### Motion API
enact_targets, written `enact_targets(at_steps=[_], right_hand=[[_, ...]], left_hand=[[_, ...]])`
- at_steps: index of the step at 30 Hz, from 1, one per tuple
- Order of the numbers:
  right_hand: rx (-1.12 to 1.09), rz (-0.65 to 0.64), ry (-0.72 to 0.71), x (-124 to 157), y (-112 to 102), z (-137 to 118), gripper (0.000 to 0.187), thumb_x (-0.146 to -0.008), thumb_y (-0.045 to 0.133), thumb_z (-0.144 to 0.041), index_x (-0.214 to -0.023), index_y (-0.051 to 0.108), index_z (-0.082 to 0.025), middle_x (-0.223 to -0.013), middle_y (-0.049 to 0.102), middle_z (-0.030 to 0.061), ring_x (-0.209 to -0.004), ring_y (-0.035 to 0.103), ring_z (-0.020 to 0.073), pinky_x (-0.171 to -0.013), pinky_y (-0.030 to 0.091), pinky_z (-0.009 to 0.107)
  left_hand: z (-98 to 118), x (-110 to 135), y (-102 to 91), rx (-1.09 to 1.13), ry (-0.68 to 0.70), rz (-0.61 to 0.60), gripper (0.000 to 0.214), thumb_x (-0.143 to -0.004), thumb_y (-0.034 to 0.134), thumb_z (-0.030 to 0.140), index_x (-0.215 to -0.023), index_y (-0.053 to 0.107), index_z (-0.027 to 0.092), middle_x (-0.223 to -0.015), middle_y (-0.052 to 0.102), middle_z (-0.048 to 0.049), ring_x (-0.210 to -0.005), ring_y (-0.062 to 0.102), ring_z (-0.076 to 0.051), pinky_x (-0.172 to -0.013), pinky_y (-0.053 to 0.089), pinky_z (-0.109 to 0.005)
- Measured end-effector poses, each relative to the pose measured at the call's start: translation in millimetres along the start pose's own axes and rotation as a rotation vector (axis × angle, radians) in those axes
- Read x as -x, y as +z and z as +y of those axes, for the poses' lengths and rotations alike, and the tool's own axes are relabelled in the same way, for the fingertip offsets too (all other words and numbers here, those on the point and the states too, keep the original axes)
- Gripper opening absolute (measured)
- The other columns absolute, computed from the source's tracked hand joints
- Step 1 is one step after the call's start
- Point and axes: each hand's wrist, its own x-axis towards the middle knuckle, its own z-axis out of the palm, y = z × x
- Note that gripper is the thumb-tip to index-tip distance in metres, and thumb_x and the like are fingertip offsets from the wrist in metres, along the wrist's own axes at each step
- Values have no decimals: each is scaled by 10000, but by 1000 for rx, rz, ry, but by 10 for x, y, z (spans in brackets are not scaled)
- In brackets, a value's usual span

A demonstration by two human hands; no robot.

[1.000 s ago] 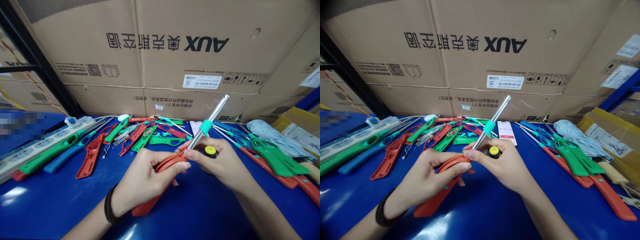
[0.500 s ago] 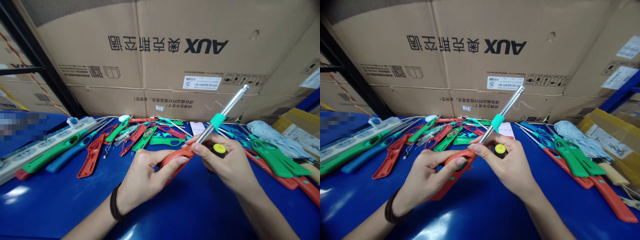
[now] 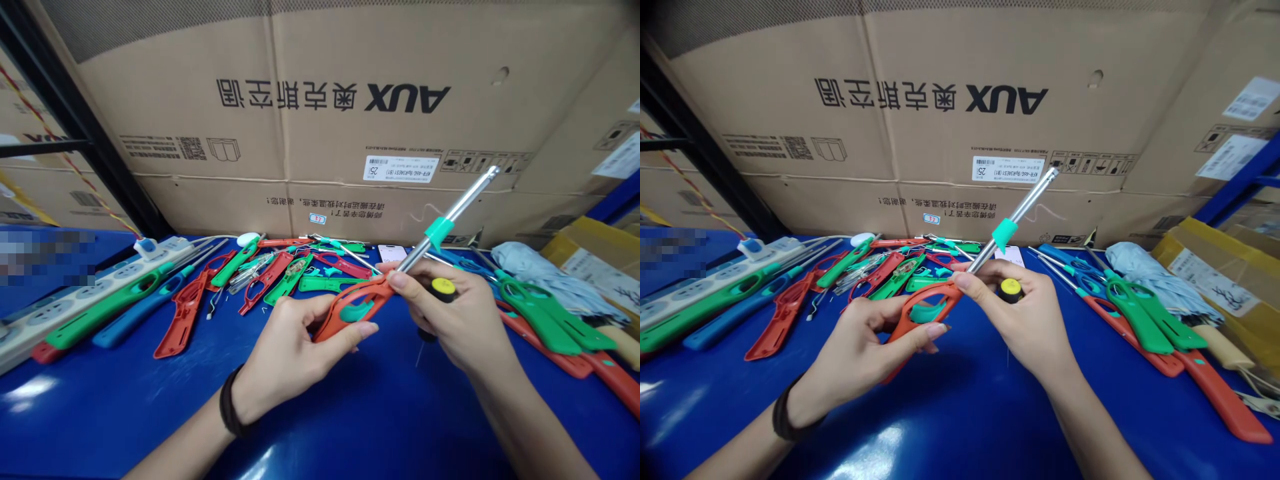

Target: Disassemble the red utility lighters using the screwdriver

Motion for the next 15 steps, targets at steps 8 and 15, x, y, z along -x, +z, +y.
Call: enact_targets(at_steps=[8,15], right_hand=[[-36,-55,32,-27,-37,40,279,-753,671,-442,-788,676,-166,-429,355,-80,-355,259,47,-336,207,213],[-26,-94,-33,41,16,21,173,-763,674,-373,-820,708,-214,-450,459,-42,-378,386,90,-333,244,224]], left_hand=[[-15,12,16,-19,10,0,299,-807,622,416,-742,667,127,-596,664,-12,-507,583,-125,-477,434,-199],[-10,30,34,-165,254,153,223,-802,651,358,-916,683,169,-681,650,22,-528,514,-76,-517,398,-175]])
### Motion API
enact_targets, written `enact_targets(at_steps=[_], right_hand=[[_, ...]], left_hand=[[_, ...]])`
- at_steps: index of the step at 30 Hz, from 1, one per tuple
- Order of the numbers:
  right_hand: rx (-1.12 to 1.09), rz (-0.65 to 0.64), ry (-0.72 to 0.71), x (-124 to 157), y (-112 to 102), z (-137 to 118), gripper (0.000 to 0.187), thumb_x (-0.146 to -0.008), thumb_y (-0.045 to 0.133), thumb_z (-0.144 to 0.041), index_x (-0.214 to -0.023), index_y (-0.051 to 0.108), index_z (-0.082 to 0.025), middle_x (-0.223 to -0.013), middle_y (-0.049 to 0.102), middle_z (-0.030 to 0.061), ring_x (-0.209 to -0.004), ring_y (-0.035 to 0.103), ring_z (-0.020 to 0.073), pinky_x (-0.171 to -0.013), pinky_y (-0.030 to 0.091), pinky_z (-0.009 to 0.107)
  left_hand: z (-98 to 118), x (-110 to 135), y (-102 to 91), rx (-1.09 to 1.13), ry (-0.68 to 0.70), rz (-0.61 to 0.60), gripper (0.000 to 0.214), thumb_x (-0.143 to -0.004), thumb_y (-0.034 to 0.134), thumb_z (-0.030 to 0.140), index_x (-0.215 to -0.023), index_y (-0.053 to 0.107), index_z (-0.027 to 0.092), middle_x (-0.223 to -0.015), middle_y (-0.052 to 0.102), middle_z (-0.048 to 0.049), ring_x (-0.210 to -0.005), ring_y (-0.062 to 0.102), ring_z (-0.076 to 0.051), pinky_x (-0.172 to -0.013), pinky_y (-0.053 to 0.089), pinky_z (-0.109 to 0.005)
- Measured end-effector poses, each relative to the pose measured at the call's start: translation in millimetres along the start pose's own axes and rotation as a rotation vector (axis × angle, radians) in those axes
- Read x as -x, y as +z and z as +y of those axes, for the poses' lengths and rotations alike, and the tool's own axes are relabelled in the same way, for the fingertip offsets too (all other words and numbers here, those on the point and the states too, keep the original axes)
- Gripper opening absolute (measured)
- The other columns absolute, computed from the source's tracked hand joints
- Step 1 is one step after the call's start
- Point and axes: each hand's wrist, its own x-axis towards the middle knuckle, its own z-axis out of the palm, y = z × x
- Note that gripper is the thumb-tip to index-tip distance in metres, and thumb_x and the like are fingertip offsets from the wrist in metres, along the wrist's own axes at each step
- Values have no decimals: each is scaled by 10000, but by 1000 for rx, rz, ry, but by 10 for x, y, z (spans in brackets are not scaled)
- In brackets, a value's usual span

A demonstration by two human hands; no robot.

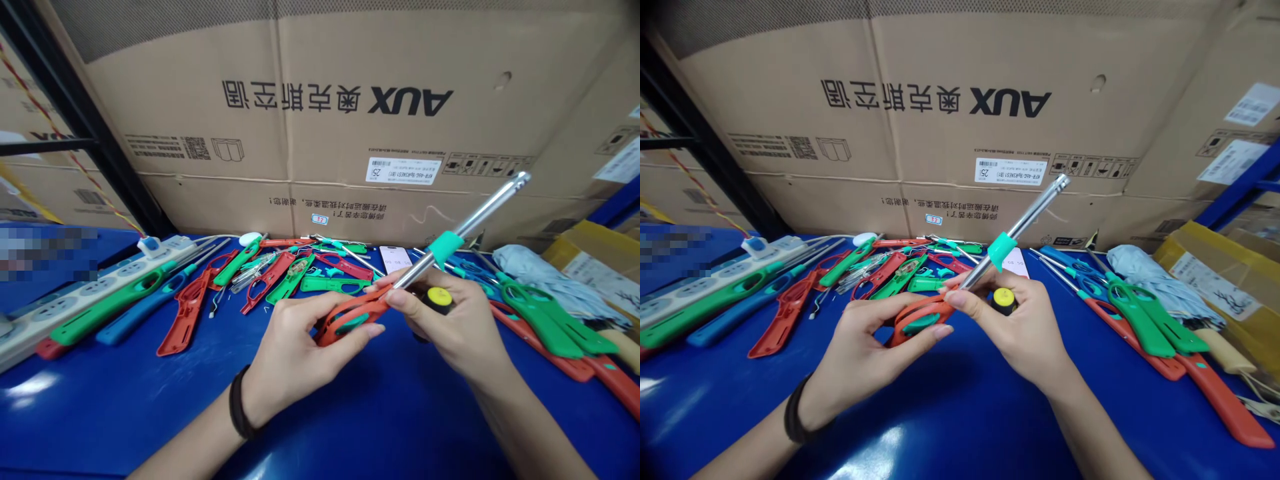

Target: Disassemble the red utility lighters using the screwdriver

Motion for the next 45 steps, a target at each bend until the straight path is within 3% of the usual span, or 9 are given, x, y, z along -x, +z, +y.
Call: enact_targets(at_steps=[4,9,16,22,31,35,38,40,45], right_hand=[[0,-3,12,8,32,-7,144,-751,683,-360,-786,709,-223,-521,555,-4,-489,529,138,-336,273,220],[-5,-31,21,-2,28,8,179,-749,680,-387,-786,710,-215,-543,584,7,-514,561,152,-356,330,228],[-60,-15,50,8,27,3,179,-721,706,-398,-787,717,-232,-433,419,-49,-353,318,74,-323,205,218],[-76,69,25,-4,21,3,205,-752,673,-407,-795,698,-208,-445,409,-55,-364,295,71,-338,205,222],[-254,55,41,-45,-14,59,242,-763,665,-398,-889,695,-193,-466,373,-68,-356,260,52,-303,176,191],[-310,62,60,-40,-17,38,189,-767,671,-361,-894,693,-223,-474,380,-65,-390,260,59,-312,177,178],[-311,57,70,-37,-16,17,197,-783,651,-365,-911,688,-220,-505,452,-42,-416,258,67,-312,189,178],[-307,50,71,-32,-13,5,199,-792,640,-355,-930,684,-219,-556,518,-20,-431,259,68,-313,193,178],[-364,25,56,-9,-2,-2,200,-793,642,-319,-967,683,-230,-688,599,17,-448,274,65,-314,172,176]], left_hand=[[-1,22,6,-83,73,50,176,-819,636,329,-863,657,160,-623,607,34,-487,465,-60,-501,372,-172],[-5,53,16,-132,121,48,176,-835,606,310,-815,630,137,-538,528,43,-421,394,-56,-442,322,-182],[-3,46,14,-95,124,57,161,-821,628,297,-802,631,136,-548,530,43,-433,399,-53,-446,329,-177],[7,2,-18,87,-73,-95,377,-755,682,349,-1084,584,193,-789,659,-2,-598,566,-105,-583,467,-200],[79,-79,-164,844,-451,-511,377,-739,693,382,-1009,602,135,-750,665,-48,-461,597,-96,-448,490,-180],[44,-80,-171,966,-454,-540,493,-726,682,498,-1060,620,141,-747,680,-62,-430,597,-101,-407,472,-172],[19,-84,-163,1022,-491,-545,499,-812,548,561,-1062,623,136,-751,694,-80,-390,574,-96,-365,452,-168],[11,-91,-155,1037,-544,-546,458,-868,483,528,-1012,637,122,-721,693,-80,-360,546,-83,-340,428,-152],[-9,-98,-130,1096,-573,-507,314,-829,600,422,-824,618,109,-681,677,-53,-375,537,-64,-352,425,-121]])
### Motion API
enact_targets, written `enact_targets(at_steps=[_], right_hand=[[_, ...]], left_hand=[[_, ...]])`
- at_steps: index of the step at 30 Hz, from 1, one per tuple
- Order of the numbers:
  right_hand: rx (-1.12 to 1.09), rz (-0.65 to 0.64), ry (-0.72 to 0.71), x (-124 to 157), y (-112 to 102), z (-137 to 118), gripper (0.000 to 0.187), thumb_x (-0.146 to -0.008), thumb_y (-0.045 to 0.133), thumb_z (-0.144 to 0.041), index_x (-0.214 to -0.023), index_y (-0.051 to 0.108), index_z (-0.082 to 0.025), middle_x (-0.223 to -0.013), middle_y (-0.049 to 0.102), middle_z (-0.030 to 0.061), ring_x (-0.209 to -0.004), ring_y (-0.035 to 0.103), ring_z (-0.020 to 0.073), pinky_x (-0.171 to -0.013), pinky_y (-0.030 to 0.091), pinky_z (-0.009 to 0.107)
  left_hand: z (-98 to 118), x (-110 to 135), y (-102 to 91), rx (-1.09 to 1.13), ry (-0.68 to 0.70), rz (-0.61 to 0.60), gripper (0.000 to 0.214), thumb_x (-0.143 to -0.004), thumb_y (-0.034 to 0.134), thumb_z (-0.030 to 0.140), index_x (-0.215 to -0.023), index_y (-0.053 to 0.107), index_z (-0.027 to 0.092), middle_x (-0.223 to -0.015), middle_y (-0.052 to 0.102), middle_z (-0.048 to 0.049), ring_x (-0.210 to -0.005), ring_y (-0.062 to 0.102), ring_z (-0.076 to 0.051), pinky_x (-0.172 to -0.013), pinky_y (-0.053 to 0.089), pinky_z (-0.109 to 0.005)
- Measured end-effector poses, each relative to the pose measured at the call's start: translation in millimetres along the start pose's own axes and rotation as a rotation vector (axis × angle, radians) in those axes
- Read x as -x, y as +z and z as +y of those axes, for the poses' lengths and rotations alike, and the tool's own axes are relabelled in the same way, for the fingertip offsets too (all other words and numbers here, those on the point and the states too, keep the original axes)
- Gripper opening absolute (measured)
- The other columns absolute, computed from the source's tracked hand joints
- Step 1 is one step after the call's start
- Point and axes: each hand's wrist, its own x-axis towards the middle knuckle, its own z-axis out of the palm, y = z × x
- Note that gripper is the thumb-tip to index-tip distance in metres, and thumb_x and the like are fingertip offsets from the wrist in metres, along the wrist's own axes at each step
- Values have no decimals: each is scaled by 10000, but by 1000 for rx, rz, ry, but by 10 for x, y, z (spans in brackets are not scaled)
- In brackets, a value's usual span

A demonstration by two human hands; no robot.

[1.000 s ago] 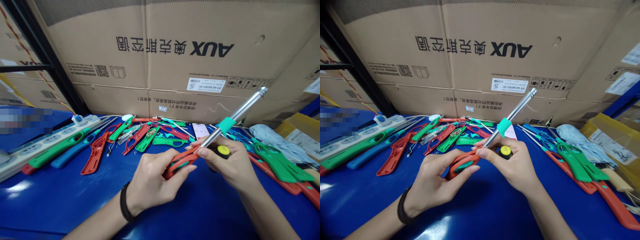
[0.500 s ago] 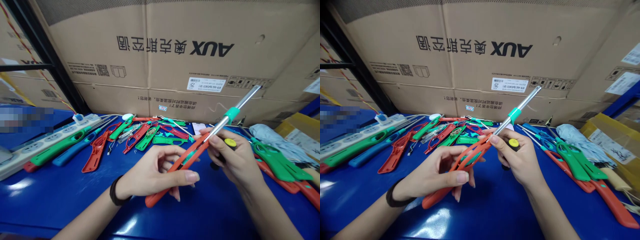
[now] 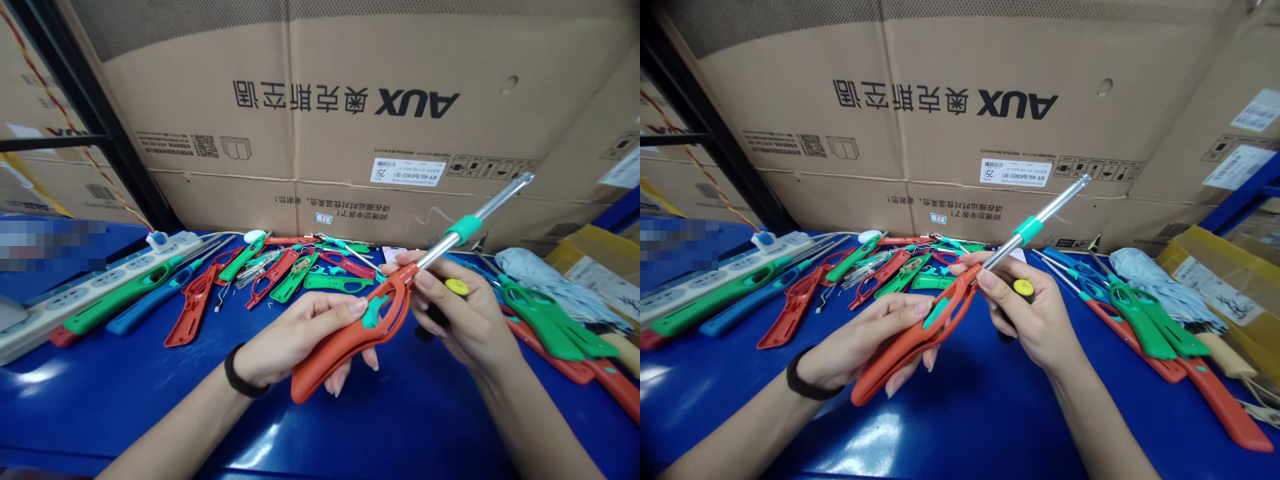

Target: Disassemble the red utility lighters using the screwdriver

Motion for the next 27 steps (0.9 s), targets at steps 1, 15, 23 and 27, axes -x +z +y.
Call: enact_targets(at_steps=[1,15,23,27], right_hand=[[4,-2,3,3,-1,3,214,-795,639,-320,-988,682,-235,-665,586,11,-447,278,67,-315,165,176],[179,-4,81,-56,-23,10,447,-857,532,-458,-1191,606,-170,-484,517,-29,-341,294,48,-308,186,192],[207,53,89,-59,1,6,453,-820,556,-511,-1019,687,-126,-401,471,-45,-311,300,46,-323,189,199],[238,48,99,-57,25,-7,427,-829,553,-495,-1006,690,-131,-403,465,-46,-322,303,50,-327,182,196]], left_hand=[[-6,-2,-4,-6,17,12,307,-828,604,413,-798,608,108,-677,675,-51,-377,538,-63,-354,428,-121],[-26,-33,37,-417,223,246,266,-851,577,361,-773,590,107,-588,638,-13,-397,536,-54,-388,411,-106],[-29,-28,-7,-262,49,131,401,-893,440,501,-919,584,128,-576,574,12,-301,434,-39,-283,339,-111],[-6,3,-9,-340,92,63,491,-831,516,554,-1075,594,135,-589,493,43,-305,374,-15,-280,290,-110]])
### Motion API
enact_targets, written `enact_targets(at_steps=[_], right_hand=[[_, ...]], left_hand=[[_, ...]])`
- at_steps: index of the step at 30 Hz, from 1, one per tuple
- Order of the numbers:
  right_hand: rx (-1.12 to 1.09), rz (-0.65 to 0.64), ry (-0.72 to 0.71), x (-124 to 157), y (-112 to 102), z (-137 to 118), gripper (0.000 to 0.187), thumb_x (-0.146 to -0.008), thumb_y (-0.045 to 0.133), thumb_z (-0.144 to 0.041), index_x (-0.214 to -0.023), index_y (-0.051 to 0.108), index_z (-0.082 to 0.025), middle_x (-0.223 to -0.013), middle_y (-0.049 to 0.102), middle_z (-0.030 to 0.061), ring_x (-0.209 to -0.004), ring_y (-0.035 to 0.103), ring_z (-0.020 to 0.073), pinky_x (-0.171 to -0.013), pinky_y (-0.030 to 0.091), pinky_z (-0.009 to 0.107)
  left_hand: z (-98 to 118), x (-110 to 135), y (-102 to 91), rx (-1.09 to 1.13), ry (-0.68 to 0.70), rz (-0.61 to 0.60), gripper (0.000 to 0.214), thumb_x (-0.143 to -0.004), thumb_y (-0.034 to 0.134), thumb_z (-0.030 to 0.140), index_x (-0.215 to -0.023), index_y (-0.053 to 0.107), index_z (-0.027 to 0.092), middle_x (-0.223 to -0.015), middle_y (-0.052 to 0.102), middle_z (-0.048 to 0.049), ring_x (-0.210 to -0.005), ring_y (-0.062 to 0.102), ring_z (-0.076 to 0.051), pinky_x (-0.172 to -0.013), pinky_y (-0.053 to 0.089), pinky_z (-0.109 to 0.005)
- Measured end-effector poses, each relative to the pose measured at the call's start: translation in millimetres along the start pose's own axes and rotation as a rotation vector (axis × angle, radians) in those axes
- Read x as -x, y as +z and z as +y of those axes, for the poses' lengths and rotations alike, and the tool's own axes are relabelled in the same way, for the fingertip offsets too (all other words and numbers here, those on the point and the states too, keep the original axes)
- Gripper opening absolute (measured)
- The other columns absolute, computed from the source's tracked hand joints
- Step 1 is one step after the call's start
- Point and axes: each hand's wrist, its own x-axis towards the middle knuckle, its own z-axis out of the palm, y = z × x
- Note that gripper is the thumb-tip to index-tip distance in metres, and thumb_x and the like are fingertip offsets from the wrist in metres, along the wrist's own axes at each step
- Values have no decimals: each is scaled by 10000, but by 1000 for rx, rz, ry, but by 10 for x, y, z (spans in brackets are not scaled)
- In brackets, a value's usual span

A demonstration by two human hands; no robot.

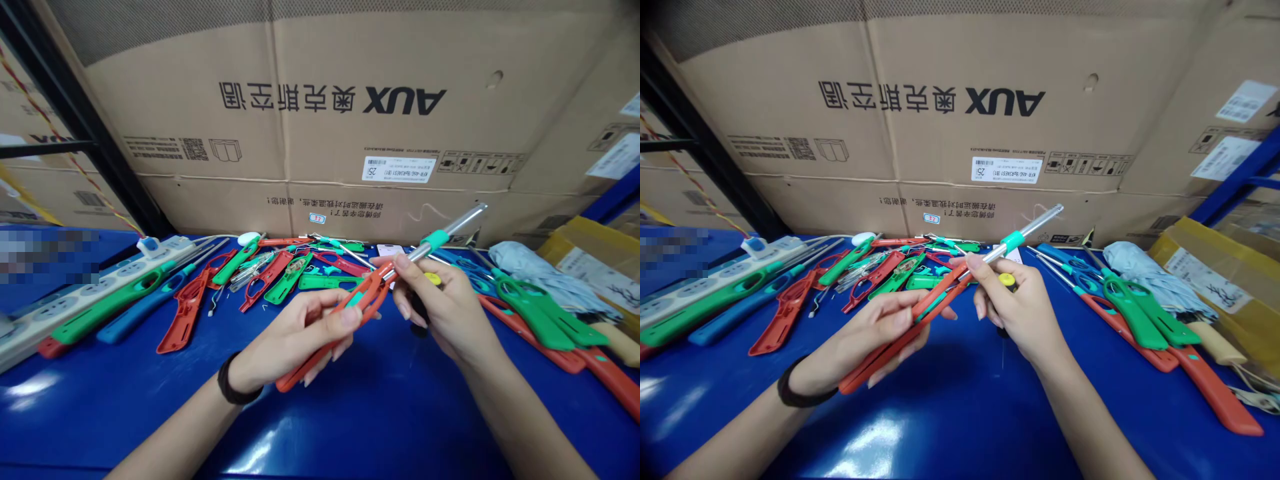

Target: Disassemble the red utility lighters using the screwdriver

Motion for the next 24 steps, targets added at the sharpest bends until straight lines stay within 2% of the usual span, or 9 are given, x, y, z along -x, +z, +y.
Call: enact_targets(at_steps=[2,5,8,11,14,17,19,22,24], right_hand=[[16,2,-7,-4,-5,-3,432,-836,543,-495,-1013,686,-129,-413,475,-43,-321,307,47,-328,193,192],[52,-19,28,-32,-39,15,461,-834,537,-508,-1059,664,-127,-433,499,-39,-314,309,42,-324,198,183],[69,-131,161,-95,-84,77,483,-835,530,-515,-1117,628,-134,-435,505,-43,-309,298,38,-319,183,167],[87,-202,342,-172,-105,181,472,-839,528,-508,-1045,646,-99,-412,516,-26,-291,281,33,-304,165,159],[18,-243,438,-237,-92,280,396,-845,540,-465,-930,665,-99,-552,627,45,-302,326,25,-293,182,157],[-67,-188,438,-272,-70,324,297,-845,547,-387,-879,662,-115,-723,672,76,-337,380,20,-289,192,150],[-80,-156,399,-275,-60,321,254,-837,545,-339,-893,661,-120,-749,667,68,-347,382,19,-287,190,149],[-70,-141,330,-252,-53,306,237,-817,544,-300,-918,658,-118,-690,642,43,-343,359,22,-285,180,153],[-78,-149,333,-224,-52,304,243,-807,557,-293,-951,641,-115,-559,585,-1,-330,336,27,-291,171,144]], left_hand=[[-10,-1,1,-81,12,7,458,-818,565,512,-1088,594,143,-590,493,48,-315,372,-20,-287,287,-121],[-63,-30,-6,-334,85,156,404,-808,606,468,-1066,618,158,-688,584,18,-438,487,-58,-393,389,-149],[-158,-66,-61,-666,202,293,461,-763,653,487,-1122,623,198,-863,668,-5,-695,604,-141,-629,481,-217],[-280,-74,-171,-929,201,302,476,-773,626,523,-1160,608,247,-916,703,5,-754,643,-173,-656,486,-238],[-398,-64,-287,-1097,262,362,497,-782,617,523,-1197,579,252,-1052,693,-14,-861,667,-198,-713,511,-264],[-462,-63,-347,-1205,361,437,527,-767,626,538,-1192,584,229,-1087,684,-42,-888,675,-215,-743,530,-300],[-455,-66,-347,-1195,414,470,558,-741,640,561,-1189,587,232,-1074,690,-43,-878,680,-212,-741,534,-299],[-389,-59,-308,-1155,406,492,458,-792,594,543,-1142,614,249,-998,714,-25,-820,688,-188,-696,525,-258],[-354,-46,-275,-1181,349,487,364,-857,536,496,-1087,632,231,-927,725,-22,-762,688,-178,-654,513,-243]])
